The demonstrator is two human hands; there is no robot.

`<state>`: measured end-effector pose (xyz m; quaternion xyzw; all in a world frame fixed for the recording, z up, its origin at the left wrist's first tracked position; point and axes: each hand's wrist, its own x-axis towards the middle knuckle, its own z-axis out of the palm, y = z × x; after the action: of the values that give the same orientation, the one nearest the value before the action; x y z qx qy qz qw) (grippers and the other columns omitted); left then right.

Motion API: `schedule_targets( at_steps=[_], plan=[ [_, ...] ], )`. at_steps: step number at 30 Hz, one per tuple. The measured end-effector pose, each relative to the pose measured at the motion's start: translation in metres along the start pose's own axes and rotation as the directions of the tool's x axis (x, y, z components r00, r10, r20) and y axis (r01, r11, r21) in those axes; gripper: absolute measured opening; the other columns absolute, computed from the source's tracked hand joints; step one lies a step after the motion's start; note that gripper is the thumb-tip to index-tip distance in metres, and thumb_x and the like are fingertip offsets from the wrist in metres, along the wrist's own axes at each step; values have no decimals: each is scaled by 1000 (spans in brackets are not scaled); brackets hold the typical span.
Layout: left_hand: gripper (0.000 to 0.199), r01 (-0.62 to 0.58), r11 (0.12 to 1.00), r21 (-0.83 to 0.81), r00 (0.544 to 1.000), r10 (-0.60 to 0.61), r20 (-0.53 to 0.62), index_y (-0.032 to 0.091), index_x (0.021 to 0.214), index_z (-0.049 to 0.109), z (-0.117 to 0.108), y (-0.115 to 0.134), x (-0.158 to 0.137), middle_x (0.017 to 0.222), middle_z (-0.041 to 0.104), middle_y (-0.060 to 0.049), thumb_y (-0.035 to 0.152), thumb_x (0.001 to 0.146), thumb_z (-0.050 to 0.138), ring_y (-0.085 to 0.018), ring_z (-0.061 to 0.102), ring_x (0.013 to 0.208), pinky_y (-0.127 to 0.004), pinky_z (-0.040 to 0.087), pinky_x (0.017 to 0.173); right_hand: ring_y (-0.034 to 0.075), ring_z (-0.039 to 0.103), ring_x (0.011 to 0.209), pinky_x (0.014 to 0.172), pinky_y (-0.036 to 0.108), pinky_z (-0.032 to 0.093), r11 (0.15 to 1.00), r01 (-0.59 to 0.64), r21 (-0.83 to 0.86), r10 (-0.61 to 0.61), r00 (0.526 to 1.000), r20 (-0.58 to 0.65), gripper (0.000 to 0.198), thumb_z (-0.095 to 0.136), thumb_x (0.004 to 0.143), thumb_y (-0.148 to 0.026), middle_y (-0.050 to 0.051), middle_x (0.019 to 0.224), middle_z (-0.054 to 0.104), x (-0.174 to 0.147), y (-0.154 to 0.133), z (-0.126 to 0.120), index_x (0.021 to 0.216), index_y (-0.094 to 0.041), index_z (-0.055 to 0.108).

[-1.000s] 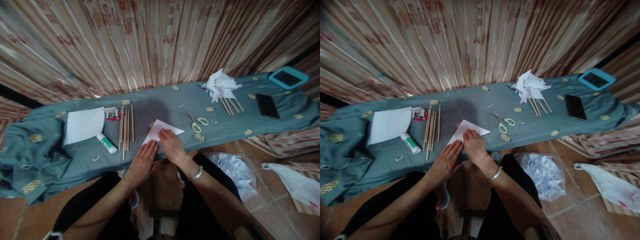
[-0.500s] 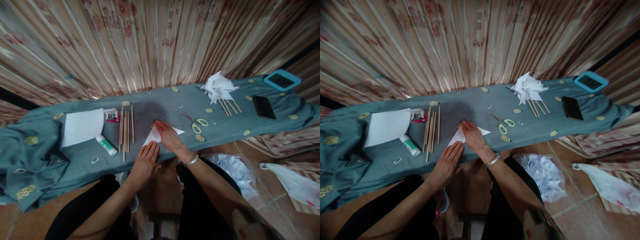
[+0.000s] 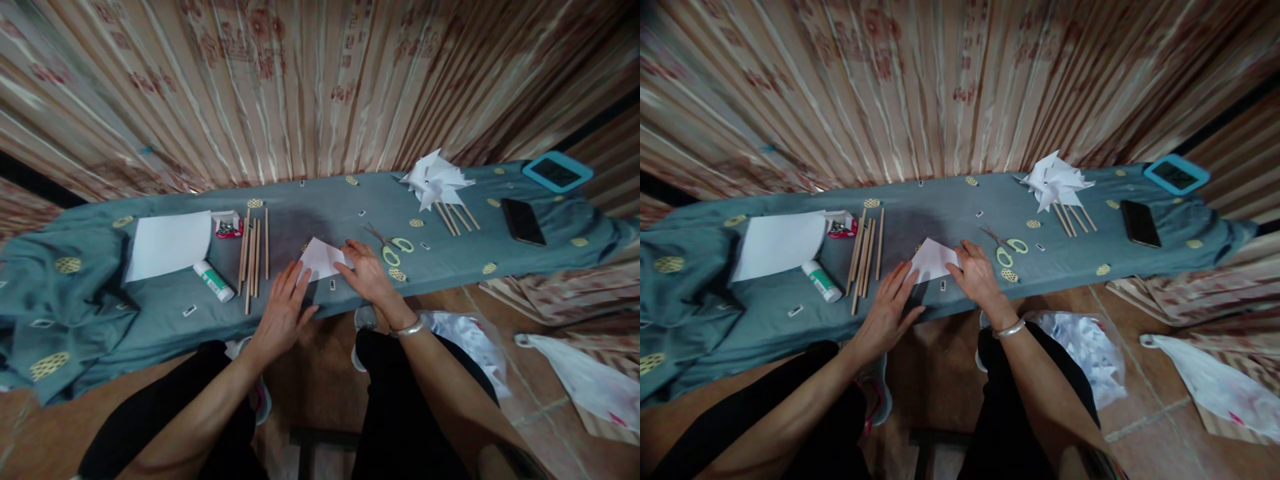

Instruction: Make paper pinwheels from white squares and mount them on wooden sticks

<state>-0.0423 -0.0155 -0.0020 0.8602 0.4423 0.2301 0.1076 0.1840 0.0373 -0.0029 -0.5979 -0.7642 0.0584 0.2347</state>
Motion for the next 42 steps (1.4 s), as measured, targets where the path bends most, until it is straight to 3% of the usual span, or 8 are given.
schedule_targets(
  at_steps=[6, 10, 18, 24, 28, 33, 36, 42],
  plan=[
    [71, 182, 969, -167, 982, -188, -26, 14, 151, 18, 1, -9, 8, 155, 28, -23, 40, 93, 50, -32, 25, 146, -54, 28, 115, 28, 58, 118, 103, 47, 44, 982, -27, 187, 32, 999, -25, 26, 59, 83, -24, 15, 128, 63, 1, -1, -3, 106, -16, 68],
    [69, 317, 876, -365, 942, -336, 12, 13, 150, 23, -4, -11, 13, 156, 30, -20, 49, 94, 42, -28, 26, 146, -50, 25, 118, 24, 64, 109, 101, 44, 46, 891, -73, 447, 125, 988, -87, 14, 58, 78, -20, 10, 118, 69, 1, 2, -8, 85, -20, 70],
    [84, 466, 437, -769, 796, -587, 149, 12, 146, 35, -18, -12, 30, 147, 46, -19, 61, 81, 57, -29, 42, 137, -43, 35, 113, 25, 59, 121, 108, 47, 39, 682, -117, 722, 248, 966, -77, 11, 64, 69, -20, 7, 135, 58, 6, 10, -20, 75, -21, 72],
    [87, 511, 136, -849, 742, -569, 355, 7, 125, 60, -33, 4, 38, 116, 70, -17, 60, 58, 78, -29, 69, 98, -34, 57, 75, 27, 51, 130, 112, 48, 34, 643, -100, 759, 262, 960, -95, 11, 64, 69, -18, 8, 142, 51, 8, 5, -23, 77, -21, 72],
    [57, 531, 121, -839, 736, -556, 386, 10, 94, 74, -33, 6, 42, 81, 74, -7, 51, 55, 82, -18, 69, 66, -26, 53, 61, 26, 49, 133, 112, 48, 35, 633, -88, 769, 250, 964, -95, 9, 64, 70, -19, 6, 146, 48, 10, -1, -27, 76, -22, 71],
    [42, 584, 194, -788, 705, -603, 373, 14, 62, 72, -27, -3, 40, 58, 67, -2, 53, 49, 83, -14, 59, 53, -24, 47, 53, 27, 45, 136, 114, 48, 30, 612, -32, 790, 184, 977, -103, 9, 65, 71, -20, 7, 143, 52, 11, -8, -35, 76, -22, 72],
    [42, 593, 229, -772, 685, -647, 334, 13, 60, 72, -30, -9, 38, 58, 67, -2, 52, 48, 84, -12, 56, 53, -22, 43, 50, 26, 44, 137, 113, 47, 32, 615, -40, 787, 159, 984, -74, 11, 65, 71, -18, 7, 142, 54, 11, -8, -38, 77, -21, 73],
    [39, 505, 83, -859, 605, -745, 283, 13, 66, 71, -47, -12, 42, 57, 66, -1, 43, 46, 86, -11, 54, 47, -22, 41, 45, 26, 45, 135, 114, 47, 29, 623, -59, 780, 95, 995, -1, 11, 69, 72, -22, 7, 139, 56, 8, -10, -34, 80, -23, 76]
  ],
)
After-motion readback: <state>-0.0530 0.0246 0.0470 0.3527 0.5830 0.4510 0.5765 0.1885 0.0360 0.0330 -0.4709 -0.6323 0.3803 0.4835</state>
